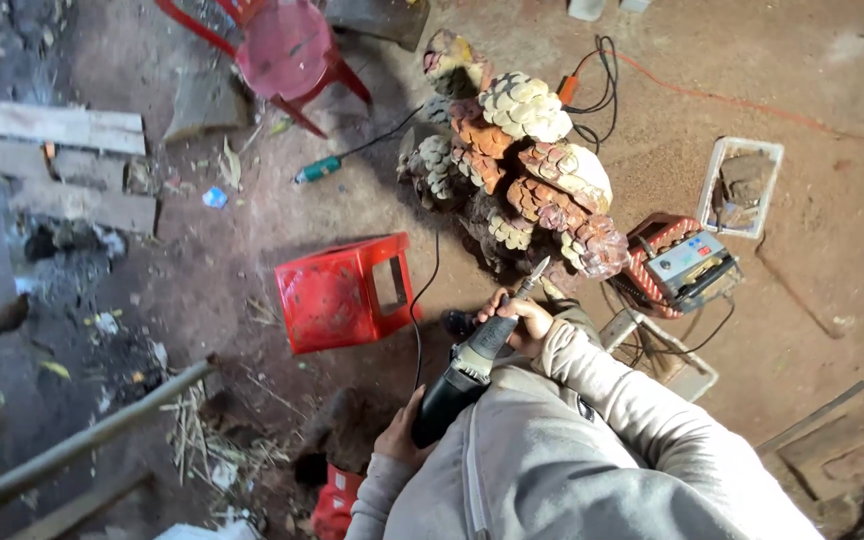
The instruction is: Sanding a large, intricate wood sculpture using a handheld power sander in a workshop environment.
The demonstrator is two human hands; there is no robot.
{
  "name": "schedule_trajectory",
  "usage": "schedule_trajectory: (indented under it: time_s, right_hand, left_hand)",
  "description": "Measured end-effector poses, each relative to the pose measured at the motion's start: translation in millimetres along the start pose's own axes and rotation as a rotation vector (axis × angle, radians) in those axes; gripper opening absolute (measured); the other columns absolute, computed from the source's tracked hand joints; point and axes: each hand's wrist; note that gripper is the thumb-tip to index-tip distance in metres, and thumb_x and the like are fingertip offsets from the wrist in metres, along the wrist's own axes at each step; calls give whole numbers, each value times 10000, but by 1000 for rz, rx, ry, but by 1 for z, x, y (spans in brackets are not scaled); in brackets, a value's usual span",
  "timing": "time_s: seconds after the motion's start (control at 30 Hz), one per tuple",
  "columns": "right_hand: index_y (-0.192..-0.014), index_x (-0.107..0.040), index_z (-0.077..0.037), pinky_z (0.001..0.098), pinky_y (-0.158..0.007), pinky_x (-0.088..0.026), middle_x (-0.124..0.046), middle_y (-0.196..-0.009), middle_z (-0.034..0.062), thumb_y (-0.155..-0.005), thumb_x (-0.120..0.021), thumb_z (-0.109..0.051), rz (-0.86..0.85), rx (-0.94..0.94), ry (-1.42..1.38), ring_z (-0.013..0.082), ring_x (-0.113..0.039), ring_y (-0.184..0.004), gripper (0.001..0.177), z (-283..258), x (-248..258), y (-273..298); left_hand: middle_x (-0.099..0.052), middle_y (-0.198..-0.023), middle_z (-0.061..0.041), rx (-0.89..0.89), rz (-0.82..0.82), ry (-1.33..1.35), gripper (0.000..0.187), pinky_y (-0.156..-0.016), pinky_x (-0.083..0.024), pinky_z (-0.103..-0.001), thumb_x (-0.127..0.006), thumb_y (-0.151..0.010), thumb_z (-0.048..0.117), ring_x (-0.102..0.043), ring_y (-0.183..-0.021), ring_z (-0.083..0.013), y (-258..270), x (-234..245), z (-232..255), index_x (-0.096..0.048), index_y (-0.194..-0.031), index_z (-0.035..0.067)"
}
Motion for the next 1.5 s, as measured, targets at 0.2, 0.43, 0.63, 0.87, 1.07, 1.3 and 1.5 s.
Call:
schedule_trajectory:
  time_s: [0.2,0.43,0.63,0.87,1.07,1.3,1.5]
  right_hand:
    - [-862,-591,-123,519,-861,-550,-640,-802,85,-707,-623,-14,273,13,-152,300,-678,-833,192,24,8,2]
    - [-843,-569,-88,548,-821,-573,-611,-767,104,-706,-567,-1,432,88,-190,292,-655,-759,162,34,9,3]
    - [-858,-566,-125,514,-769,-571,-633,-761,84,-706,-573,-23,483,73,-265,285,-676,-750,183,46,25,-8]
    - [-803,-532,-121,447,-692,-568,-600,-720,93,-660,-596,-32,489,62,-264,274,-637,-690,180,54,19,-39]
    - [-872,-521,-159,398,-680,-564,-595,-691,49,-704,-610,-52,471,72,-259,232,-639,-661,218,40,3,-80]
    - [-1048,-570,-183,397,-602,-544,-564,-627,33,-815,-576,-95,664,224,-389,222,-606,-556,249,19,-16,-112]
    - [-897,-513,-108,419,-551,-549,-570,-670,40,-823,-591,-153,798,385,-511,215,-571,-519,117,-5,-15,-121]
  left_hand:
    - [-635,-1394,45,-31,-75,-1,957,-854,-560,-483,-752,-725,577,-674,-1176,-296,-3,40,1,-278,-1551,486]
    - [-629,-1427,26,-61,-156,-13,971,-939,-554,-470,-733,-718,604,-643,-1248,-279,-14,56,0,-264,-1559,481]
    - [-592,-1473,65,16,-220,-32,968,-996,-521,-477,-687,-699,652,-602,-1301,-261,-13,71,13,-266,-1556,495]
    - [-650,-1409,19,37,-189,-52,981,-954,-535,-485,-686,-702,674,-649,-1225,-313,-30,75,-17,-247,-1564,513]
    - [-634,-1439,-3,46,-150,-70,949,-975,-536,-495,-693,-708,666,-640,-1256,-324,-52,115,-5,-271,-1546,529]
    - [-715,-1226,-113,40,-215,-201,867,-884,-516,-495,-643,-784,551,-661,-1131,-390,-68,199,83,-290,-1568,443]
    - [-642,-1315,-104,104,-366,-366,821,-1009,-469,-490,-508,-798,620,-639,-1178,-382,-99,233,144,-224,-1559,502]
Point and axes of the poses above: each hand's wrist, its own y-axis away from the middle knuckle, its own x-axis out of the back of the hand, z = x × y
